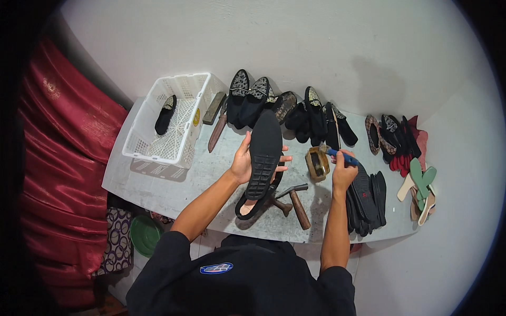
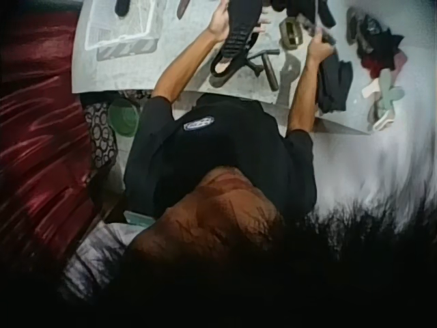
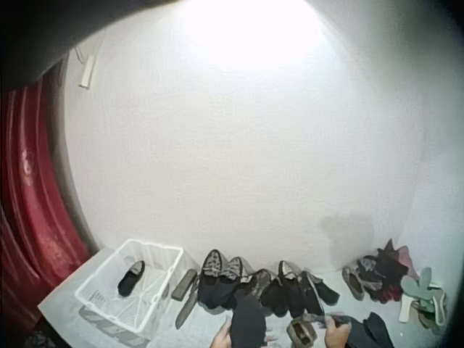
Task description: Applying adhesive to a shoe sole and hammering it into place on the shoe upper.
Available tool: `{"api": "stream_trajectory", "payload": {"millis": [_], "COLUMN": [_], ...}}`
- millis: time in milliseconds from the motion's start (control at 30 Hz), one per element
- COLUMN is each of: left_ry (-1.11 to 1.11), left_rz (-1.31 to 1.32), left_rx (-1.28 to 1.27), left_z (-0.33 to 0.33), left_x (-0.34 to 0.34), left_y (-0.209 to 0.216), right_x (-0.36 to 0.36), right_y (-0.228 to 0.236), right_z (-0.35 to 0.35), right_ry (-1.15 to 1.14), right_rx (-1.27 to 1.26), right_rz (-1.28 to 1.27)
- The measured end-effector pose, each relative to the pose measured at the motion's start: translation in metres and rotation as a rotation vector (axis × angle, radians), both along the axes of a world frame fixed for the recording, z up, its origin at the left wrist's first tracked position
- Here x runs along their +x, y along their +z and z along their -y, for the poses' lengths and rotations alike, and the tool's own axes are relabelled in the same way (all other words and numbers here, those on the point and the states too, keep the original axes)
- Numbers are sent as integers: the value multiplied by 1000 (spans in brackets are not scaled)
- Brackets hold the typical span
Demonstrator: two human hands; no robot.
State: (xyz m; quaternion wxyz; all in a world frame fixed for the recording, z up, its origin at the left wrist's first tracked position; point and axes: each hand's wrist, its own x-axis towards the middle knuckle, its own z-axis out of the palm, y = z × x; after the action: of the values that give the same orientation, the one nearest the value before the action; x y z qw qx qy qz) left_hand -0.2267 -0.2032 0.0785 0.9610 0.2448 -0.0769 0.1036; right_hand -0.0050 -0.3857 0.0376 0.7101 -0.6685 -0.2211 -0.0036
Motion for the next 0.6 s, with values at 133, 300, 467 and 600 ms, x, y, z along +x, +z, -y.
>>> {"api": "stream_trajectory", "payload": {"millis": [133,300,467,600], "left_ry": [3,-49,-70,-24], "left_rz": [-39,-40,-16,-84], "left_rx": [-58,-52,-17,39], "left_z": [11,24,26,28], "left_x": [-4,4,5,3], "left_y": [2,-1,-2,2], "right_x": [-37,-63,-77,-87], "right_y": [69,95,95,87], "right_z": [-10,-35,-49,-53], "right_ry": [268,418,460,442], "right_rx": [389,490,469,481], "right_rz": [-176,-252,-206,-200]}}
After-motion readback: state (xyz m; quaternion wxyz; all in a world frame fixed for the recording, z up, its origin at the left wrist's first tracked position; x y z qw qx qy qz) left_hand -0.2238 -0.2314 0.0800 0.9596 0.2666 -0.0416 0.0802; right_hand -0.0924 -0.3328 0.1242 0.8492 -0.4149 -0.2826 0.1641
